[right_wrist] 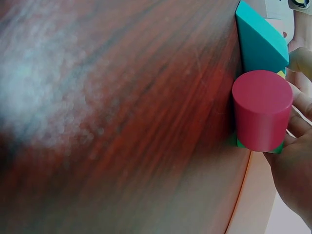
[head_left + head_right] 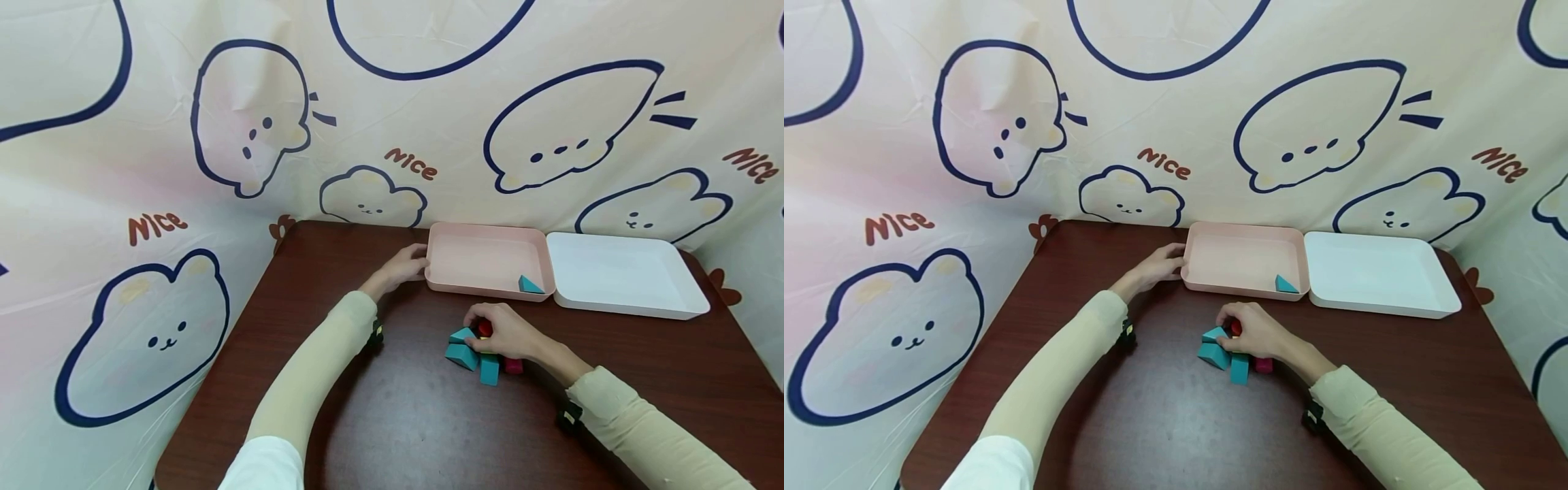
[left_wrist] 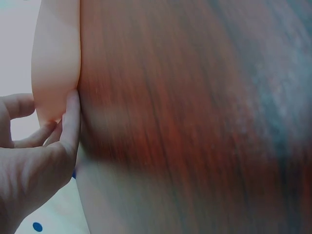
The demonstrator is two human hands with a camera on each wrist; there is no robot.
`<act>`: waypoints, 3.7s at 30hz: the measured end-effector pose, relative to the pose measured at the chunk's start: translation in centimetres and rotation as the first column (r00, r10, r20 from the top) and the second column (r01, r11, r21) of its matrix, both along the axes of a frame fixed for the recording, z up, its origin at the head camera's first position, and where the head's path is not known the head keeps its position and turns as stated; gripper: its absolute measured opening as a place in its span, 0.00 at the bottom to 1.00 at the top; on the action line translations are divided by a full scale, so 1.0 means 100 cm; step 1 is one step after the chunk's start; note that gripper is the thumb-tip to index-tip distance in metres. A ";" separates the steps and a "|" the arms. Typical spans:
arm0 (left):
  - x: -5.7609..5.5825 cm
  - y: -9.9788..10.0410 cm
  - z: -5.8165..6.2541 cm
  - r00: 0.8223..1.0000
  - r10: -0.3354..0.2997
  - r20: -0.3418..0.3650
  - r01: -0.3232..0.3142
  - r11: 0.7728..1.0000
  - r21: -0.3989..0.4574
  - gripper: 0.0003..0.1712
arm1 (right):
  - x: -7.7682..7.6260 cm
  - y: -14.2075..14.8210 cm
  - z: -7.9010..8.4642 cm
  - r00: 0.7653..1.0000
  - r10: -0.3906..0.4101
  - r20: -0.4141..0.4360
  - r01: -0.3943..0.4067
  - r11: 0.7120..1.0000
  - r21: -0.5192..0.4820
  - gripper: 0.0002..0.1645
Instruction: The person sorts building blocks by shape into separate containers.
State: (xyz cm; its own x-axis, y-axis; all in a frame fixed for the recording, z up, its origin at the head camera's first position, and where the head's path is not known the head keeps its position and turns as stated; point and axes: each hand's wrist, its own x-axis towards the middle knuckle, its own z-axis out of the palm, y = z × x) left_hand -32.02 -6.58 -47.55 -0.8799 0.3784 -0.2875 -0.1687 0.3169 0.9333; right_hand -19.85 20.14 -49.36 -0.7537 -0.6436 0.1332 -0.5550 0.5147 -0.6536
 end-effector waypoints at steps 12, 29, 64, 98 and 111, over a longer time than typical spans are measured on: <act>-0.003 0.003 0.002 0.999 0.051 0.012 -0.051 0.998 0.025 0.31 | -0.002 0.001 -0.003 1.000 0.006 0.006 -0.006 1.000 0.009 0.13; -0.006 0.006 0.005 0.996 0.088 0.029 -0.088 0.996 0.012 0.30 | -0.003 0.002 -0.002 1.000 0.000 0.025 0.000 1.000 0.016 0.14; -0.007 0.005 0.000 0.998 0.058 0.039 -0.059 0.998 0.023 0.31 | -0.033 0.016 0.042 0.993 -0.117 -0.002 0.116 0.989 -0.092 0.12; -0.004 0.004 0.002 0.997 0.068 0.026 -0.068 0.998 -0.006 0.31 | -0.076 0.069 0.041 0.903 -0.421 0.082 0.425 0.904 -0.040 0.23; -0.004 0.004 0.001 0.998 0.061 0.011 -0.061 0.998 -0.003 0.31 | -0.084 0.073 0.034 0.869 -0.478 0.130 0.486 0.873 -0.034 0.24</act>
